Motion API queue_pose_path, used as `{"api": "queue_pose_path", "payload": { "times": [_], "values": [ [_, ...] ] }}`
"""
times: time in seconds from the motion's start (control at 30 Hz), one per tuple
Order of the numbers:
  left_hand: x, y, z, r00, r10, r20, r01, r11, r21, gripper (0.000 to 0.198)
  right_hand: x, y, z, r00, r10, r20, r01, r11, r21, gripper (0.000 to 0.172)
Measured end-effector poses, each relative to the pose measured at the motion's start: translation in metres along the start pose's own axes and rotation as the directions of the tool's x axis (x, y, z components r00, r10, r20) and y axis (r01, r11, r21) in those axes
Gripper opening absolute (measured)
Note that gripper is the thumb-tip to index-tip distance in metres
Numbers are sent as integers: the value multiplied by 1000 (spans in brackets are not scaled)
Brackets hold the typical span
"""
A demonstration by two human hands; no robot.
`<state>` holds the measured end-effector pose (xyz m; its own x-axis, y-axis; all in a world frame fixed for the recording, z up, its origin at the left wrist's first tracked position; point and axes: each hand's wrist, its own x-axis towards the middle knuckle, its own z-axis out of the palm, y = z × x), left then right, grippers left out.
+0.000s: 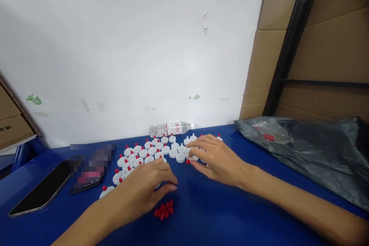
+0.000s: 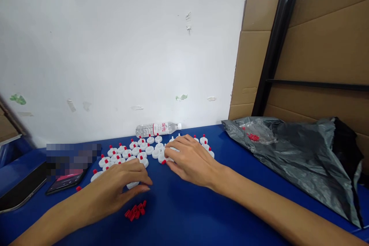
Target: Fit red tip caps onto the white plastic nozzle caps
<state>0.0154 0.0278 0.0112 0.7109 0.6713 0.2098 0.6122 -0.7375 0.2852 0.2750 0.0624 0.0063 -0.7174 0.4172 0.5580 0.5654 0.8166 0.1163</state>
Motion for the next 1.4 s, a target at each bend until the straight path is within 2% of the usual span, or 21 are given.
{"api": "queue_pose_path", "payload": {
  "times": [0.1, 0.27, 0.47, 0.63, 0.87, 1.07, 1.2, 1.4],
  "values": [
    [0, -3, -4, 997, 31, 65, -28, 999, -44, 15, 1, 0, 1, 996, 58, 74, -55, 997, -48, 14],
    [0, -6, -1, 991, 55, 123, -52, 998, -23, 15, 2, 0, 6, 969, 74, 238, -62, 996, -57, 20],
    [-2, -9, 4, 992, 41, 119, -36, 998, -41, 14, 3, 8, -1, 967, 153, 203, -133, 985, -109, 18],
    [0, -9, 5, 991, -2, 134, -1, 1000, 26, 15, 2, 13, 0, 946, 243, 212, -211, 964, -163, 27],
    [0, -9, -7, 986, -20, 167, 30, 998, -57, 12, -2, 13, 7, 932, 255, 259, -237, 966, -98, 41],
    [1, -8, -7, 980, -12, 200, 32, 994, -102, 15, -2, 11, 5, 904, 267, 335, -261, 963, -62, 44],
    [1, -4, -6, 972, -85, 220, 99, 994, -54, 13, -1, 12, 6, 915, 257, 312, -256, 966, -48, 45],
    [-2, 0, -4, 964, -160, 211, 162, 987, 9, 12, 1, 9, 2, 962, 237, 138, -238, 971, -7, 29]
  ]
}}
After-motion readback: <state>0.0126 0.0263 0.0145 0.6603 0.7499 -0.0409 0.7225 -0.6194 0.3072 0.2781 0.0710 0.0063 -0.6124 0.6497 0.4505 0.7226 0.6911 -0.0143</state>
